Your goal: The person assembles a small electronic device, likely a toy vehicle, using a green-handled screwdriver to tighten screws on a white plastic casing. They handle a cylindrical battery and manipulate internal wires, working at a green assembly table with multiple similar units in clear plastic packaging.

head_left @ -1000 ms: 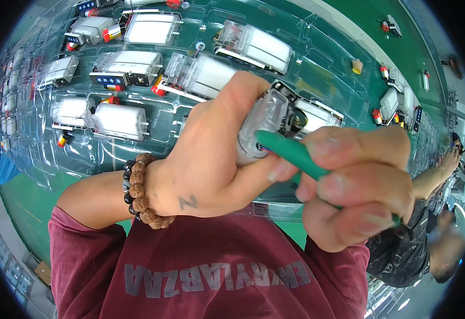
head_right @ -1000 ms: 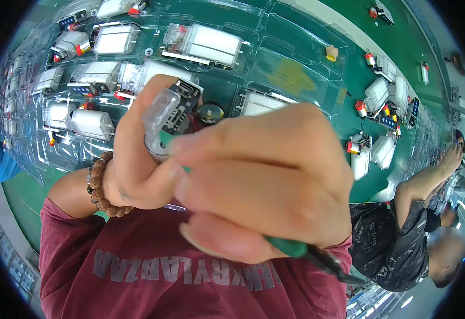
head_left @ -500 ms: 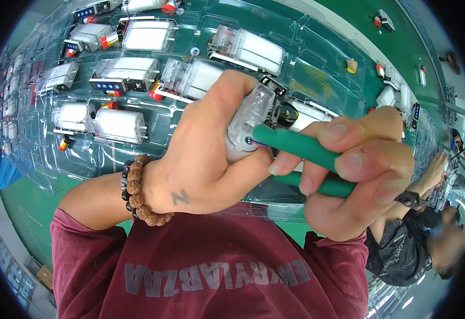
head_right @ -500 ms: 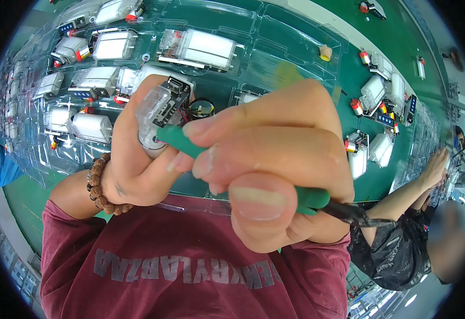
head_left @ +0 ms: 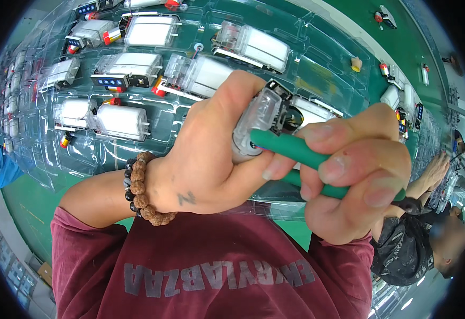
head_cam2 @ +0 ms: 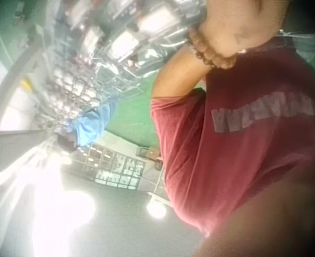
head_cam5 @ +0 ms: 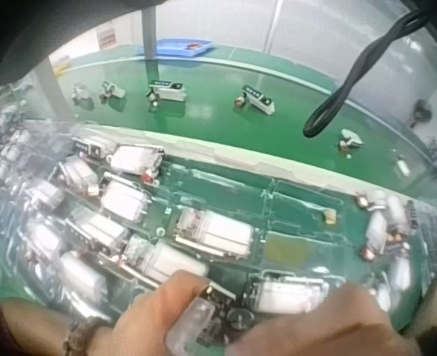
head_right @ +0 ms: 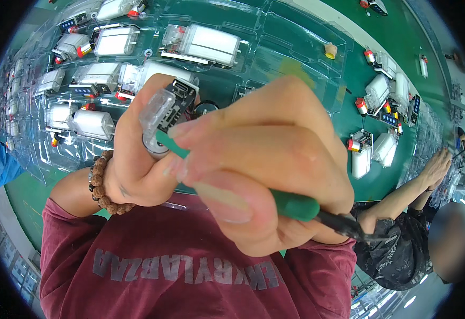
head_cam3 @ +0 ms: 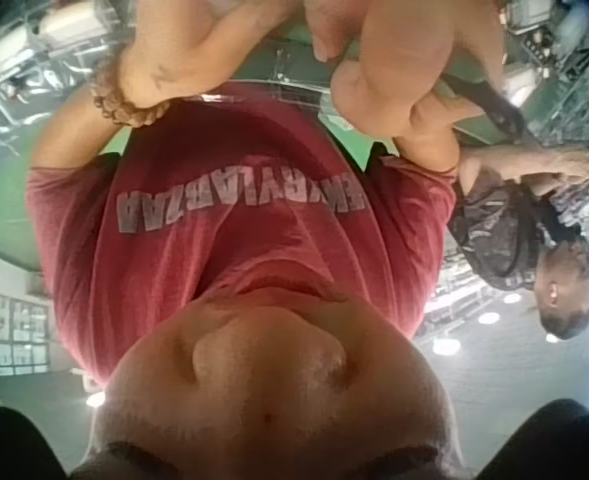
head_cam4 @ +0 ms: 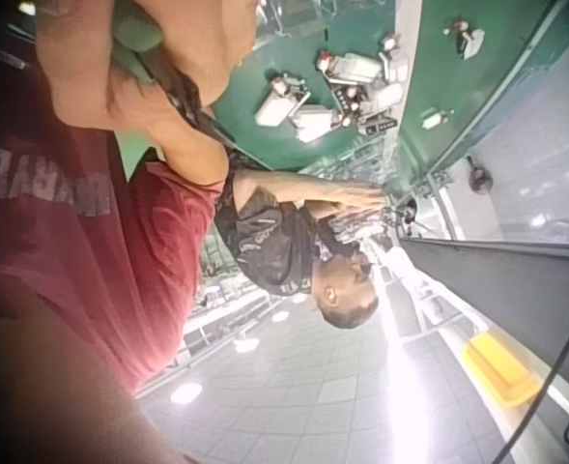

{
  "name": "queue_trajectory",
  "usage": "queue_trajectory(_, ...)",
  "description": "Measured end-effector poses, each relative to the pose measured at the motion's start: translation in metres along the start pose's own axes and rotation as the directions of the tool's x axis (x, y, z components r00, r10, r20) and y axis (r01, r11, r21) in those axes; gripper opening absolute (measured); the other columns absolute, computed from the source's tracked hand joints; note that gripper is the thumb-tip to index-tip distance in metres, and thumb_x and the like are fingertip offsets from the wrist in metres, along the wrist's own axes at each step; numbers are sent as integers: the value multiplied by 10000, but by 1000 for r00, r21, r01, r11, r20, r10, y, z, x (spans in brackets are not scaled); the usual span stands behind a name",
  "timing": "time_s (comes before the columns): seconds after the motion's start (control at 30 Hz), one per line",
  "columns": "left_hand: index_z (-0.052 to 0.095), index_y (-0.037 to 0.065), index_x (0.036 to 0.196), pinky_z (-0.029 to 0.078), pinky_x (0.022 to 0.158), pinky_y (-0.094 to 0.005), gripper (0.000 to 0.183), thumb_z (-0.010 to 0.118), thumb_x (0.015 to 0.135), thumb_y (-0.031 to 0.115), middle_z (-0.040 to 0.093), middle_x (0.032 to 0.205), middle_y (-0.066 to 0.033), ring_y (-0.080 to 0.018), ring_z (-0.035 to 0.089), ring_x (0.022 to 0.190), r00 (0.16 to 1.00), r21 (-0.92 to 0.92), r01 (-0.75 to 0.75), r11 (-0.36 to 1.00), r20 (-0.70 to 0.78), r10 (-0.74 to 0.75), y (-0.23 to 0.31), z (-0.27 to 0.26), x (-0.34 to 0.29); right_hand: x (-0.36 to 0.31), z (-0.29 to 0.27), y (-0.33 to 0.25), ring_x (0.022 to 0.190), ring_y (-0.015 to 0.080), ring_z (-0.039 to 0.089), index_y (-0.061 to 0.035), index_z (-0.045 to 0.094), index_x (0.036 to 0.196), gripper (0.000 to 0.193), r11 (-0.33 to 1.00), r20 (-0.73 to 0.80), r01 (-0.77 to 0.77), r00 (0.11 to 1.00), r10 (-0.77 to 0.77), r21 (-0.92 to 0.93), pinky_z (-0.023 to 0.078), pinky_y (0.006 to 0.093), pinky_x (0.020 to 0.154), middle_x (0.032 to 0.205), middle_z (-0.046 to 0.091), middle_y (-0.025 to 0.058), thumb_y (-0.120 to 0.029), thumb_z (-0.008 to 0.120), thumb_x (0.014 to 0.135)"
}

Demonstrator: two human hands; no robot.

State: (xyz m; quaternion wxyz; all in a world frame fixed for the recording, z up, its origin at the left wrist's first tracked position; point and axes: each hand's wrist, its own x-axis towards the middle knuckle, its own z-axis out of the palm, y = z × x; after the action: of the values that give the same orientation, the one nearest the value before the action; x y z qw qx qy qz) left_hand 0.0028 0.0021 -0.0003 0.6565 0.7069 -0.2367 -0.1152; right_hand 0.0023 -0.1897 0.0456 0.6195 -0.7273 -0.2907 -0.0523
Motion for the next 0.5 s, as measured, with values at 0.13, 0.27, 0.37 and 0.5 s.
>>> queue_trajectory(0.13,341,-101,1286,442,792,-299,663,653,856,297,535,1018,-88,-140,510,881,998,41,-31,999,-46,33,1,2,2,0,1,1,473,184,551,-71,444,981,366,1000,-10,-17,1000,18,19,446,250,400,990,512,133,-402,302,1042)
queue_trajectory(0.27,407,-78,1206,426,729,-285,560,647,856,288,525,965,-67,-121,486,826,995,48,-87,995,-50,90,4,2,10,1,0,1,473,189,556,-72,444,981,363,998,-33,-52,998,54,42,439,246,393,990,515,132,-403,305,1042)
queue_trajectory(0.37,433,-68,1173,409,697,-266,514,647,848,268,514,934,-50,-106,466,797,997,-10,-41,999,-63,41,5,3,9,-1,-1,2,468,183,551,-73,446,978,362,995,-58,-57,996,62,77,448,247,396,991,515,131,-400,305,1042)
queue_trajectory(0.5,433,-70,1186,395,682,-245,522,662,826,232,511,914,-35,-90,453,780,996,-56,3,998,-92,-8,0,3,4,-2,1,3,457,168,537,-69,446,970,362,999,-50,-40,998,42,31,482,258,413,995,512,133,-394,305,1043)
